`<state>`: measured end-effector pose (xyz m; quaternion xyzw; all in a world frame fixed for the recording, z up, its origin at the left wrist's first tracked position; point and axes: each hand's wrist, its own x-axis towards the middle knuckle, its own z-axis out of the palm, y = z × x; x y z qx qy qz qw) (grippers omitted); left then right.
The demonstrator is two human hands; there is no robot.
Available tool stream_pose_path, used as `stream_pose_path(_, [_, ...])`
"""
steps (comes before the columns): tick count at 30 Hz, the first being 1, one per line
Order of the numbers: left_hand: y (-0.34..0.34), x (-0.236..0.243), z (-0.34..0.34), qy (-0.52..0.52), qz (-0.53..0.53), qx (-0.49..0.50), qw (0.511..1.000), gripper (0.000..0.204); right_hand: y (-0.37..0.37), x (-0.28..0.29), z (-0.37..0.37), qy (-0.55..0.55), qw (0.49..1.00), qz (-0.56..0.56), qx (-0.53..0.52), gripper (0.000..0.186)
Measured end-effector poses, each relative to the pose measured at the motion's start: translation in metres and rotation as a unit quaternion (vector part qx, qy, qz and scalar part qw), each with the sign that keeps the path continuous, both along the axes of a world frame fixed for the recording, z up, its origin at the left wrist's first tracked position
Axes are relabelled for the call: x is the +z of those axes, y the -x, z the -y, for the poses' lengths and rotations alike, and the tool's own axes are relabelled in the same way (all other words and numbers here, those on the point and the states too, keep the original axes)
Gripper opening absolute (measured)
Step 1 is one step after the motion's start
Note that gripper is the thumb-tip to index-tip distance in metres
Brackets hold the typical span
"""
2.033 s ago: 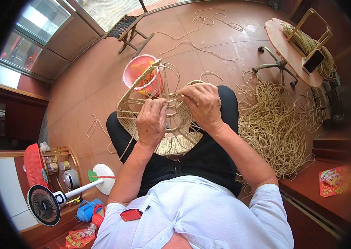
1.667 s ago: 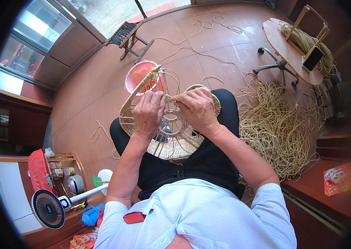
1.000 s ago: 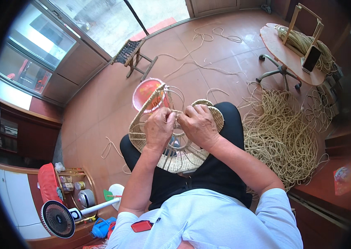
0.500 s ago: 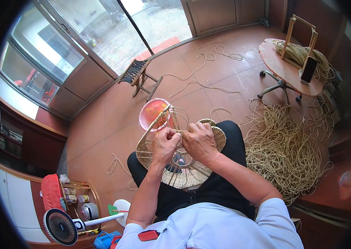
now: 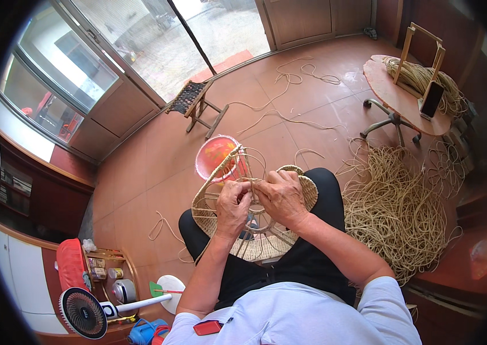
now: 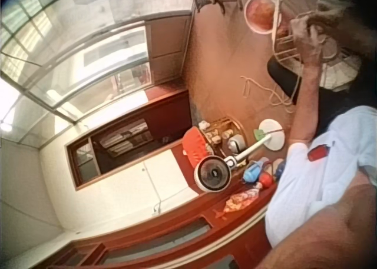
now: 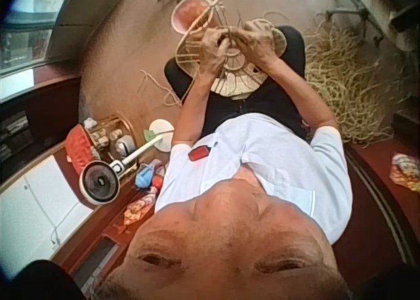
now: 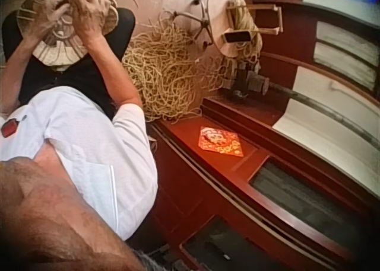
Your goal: Weaving a frame with straw strands to construct a basket or fan-like object.
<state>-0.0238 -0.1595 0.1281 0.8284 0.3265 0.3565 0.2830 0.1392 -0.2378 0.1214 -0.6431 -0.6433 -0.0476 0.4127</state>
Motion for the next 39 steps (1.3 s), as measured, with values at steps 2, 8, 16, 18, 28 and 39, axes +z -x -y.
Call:
stream_pose_path(2, [-0.001,0.0,-0.003,-0.025,0.003,-0.009,1.0,0.014,0.0,0.0,-0.002,-0.001,1.0,0.008,-0.004,0.013])
stream_pose_path(8, [0.001,-0.004,-0.002,-0.046,0.004,0.002,0.999,0.011,-0.001,-0.004,-0.003,-0.011,1.0,0.014,-0.001,0.009])
stream_pose_path(16, [0.008,0.001,0.016,-0.061,-0.124,0.029,0.99,0.01,-0.002,-0.006,0.006,-0.012,0.999,0.038,0.026,0.011])
stream_pose_path(18, [0.01,-0.001,0.02,-0.055,-0.132,0.027,0.989,0.011,-0.002,-0.005,0.013,0.002,0.997,0.068,0.042,0.012])
stream_pose_path(28, [0.029,0.024,0.014,-0.192,-0.145,0.082,0.967,0.022,-0.009,-0.007,0.023,0.003,0.991,0.105,0.08,0.016])
stream_pose_path(39, [0.049,0.001,-0.004,-0.231,-0.097,0.142,0.958,0.025,-0.008,-0.016,0.033,-0.019,0.998,0.05,-0.016,0.021])
